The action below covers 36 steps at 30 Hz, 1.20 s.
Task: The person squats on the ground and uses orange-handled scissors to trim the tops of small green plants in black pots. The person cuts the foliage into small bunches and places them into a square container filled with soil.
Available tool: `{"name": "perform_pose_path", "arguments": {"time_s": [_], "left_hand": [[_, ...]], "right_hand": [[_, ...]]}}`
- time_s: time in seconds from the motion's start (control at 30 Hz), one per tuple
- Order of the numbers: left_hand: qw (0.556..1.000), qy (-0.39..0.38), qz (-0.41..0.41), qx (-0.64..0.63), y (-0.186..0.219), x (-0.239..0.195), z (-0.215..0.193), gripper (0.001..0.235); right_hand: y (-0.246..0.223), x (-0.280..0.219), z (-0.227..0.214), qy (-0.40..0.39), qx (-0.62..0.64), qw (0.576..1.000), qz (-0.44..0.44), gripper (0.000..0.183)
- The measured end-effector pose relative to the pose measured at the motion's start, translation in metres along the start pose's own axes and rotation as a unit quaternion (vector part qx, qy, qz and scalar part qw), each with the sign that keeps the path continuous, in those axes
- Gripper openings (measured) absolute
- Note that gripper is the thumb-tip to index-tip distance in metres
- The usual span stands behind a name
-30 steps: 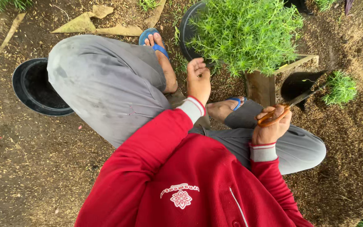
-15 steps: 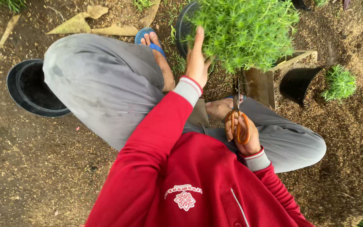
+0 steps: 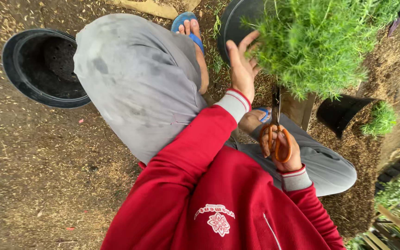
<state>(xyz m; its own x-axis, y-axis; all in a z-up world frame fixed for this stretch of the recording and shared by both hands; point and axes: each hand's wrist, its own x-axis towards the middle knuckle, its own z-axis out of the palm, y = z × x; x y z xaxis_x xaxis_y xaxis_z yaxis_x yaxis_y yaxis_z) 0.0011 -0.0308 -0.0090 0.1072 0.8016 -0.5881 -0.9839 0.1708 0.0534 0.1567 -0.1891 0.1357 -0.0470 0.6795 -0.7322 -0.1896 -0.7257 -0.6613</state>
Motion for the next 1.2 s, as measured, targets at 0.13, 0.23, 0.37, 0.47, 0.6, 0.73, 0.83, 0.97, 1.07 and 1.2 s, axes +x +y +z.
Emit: {"name": "perform_pose_path", "arguments": {"time_s": [0.13,0.23,0.37,0.47,0.6,0.73,0.83,0.97,1.07,1.2], "left_hand": [[0.988,0.15,0.031,0.006,-0.033,0.011,-0.037,0.054],[0.997,0.064,0.026,0.018,-0.074,0.03,-0.058,0.043],[0.976,0.002,0.041,0.214,-0.11,0.059,-0.063,0.044],[0.974,-0.04,0.063,0.215,-0.107,0.07,-0.049,0.052],[0.991,-0.004,-0.104,0.078,-0.07,0.074,-0.02,0.072],[0.963,0.033,-0.225,-0.145,-0.03,0.059,0.007,0.093],[0.955,-0.055,-0.206,-0.208,-0.007,0.049,0.011,0.087],[0.96,-0.157,-0.112,-0.205,0.003,0.042,0.004,0.089],[0.975,-0.13,-0.134,-0.12,-0.003,0.044,0.001,0.097],[0.989,-0.08,-0.096,0.077,-0.012,0.056,-0.003,0.1]], "right_hand": [[-0.01,0.0,-0.006,0.014,0.012,0.999,0.029,0.043],[-0.023,0.0,-0.014,0.01,-0.004,0.999,0.035,0.046],[-0.038,-0.001,-0.02,0.042,-0.033,0.997,0.059,0.049],[-0.046,-0.001,-0.017,0.043,-0.043,0.996,0.071,0.048],[-0.044,0.002,-0.009,0.047,-0.031,0.993,0.105,0.05],[-0.047,0.004,-0.004,0.049,-0.027,0.991,0.117,0.049],[-0.047,0.006,-0.001,0.044,-0.032,0.992,0.117,0.048],[-0.05,0.009,0.005,0.02,-0.037,0.993,0.113,0.049],[-0.053,0.009,0.008,0.022,-0.047,0.993,0.106,0.049],[-0.051,0.007,0.01,0.01,-0.059,0.993,0.097,0.048]]}}
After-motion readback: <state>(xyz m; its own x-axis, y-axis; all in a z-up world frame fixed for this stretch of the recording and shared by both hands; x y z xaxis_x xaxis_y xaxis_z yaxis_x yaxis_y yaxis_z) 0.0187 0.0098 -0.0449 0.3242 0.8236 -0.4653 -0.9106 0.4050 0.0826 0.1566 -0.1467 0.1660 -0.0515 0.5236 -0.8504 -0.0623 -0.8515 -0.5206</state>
